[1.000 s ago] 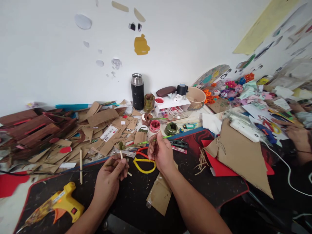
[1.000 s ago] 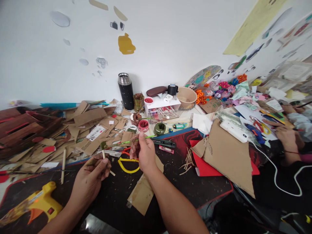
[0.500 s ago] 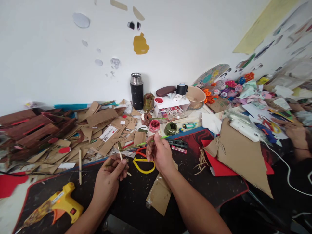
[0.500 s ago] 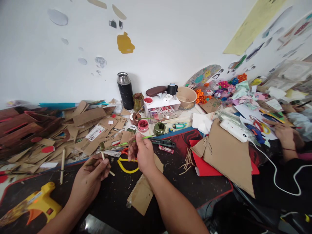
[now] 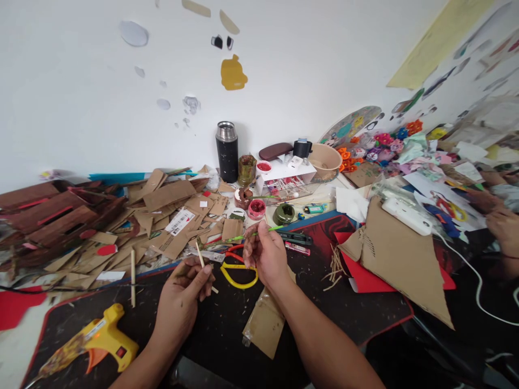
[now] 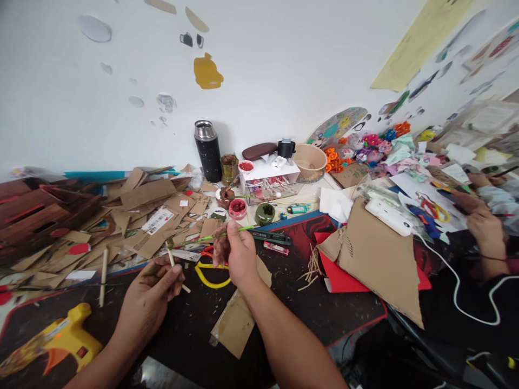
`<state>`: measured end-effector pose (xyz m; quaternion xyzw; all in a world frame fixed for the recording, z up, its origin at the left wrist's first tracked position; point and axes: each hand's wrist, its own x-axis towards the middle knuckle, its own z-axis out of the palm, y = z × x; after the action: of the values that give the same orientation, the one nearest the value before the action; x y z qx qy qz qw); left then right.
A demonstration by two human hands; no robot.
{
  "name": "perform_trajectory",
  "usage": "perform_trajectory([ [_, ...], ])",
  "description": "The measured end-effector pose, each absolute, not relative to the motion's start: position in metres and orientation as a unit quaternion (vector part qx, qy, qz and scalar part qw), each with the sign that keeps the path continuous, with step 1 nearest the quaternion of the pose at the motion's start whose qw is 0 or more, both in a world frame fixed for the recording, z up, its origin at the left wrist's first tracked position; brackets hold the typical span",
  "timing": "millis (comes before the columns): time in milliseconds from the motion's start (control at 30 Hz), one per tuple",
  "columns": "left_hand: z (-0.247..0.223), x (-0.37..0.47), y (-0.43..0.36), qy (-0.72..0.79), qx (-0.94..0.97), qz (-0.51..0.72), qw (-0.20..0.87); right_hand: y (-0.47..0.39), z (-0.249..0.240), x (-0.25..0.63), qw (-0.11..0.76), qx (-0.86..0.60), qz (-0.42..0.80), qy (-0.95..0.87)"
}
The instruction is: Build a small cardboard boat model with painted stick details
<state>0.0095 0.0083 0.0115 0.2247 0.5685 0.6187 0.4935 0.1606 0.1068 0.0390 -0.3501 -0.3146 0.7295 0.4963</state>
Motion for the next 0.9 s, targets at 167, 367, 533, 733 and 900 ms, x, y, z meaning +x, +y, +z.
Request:
perform_trajectory([
  [167,0.0108,0.0092,0.0086,0.561,0.221,0.625,0.495,0.1067,0.0369,0.1601,0.491,-0.35,0.729,-0.324],
  [367,0.0091,0.0079,0.0065,0.568,0.227,0.617,0.495,0.1076,0.0389,0.1606,0.503,-0.351,0.728,-0.305],
  [533,0.0097,0.0085,0.0063,0.569,0.245,0.611,0.494,0.1076,0.0403,0.1611,0.506,-0.358,0.724,-0.303],
  [733,0.012,0.0095,0.0072,0.57,0.245,0.612,0.49,0.1101,0.038,0.1599,0.515,-0.375,0.713,-0.294],
  [900,0.0139,0.0105,0.0075,0.571,0.247,0.611,0.489,0.1109,0.0374,0.1596,0.532,-0.37,0.703,-0.293],
])
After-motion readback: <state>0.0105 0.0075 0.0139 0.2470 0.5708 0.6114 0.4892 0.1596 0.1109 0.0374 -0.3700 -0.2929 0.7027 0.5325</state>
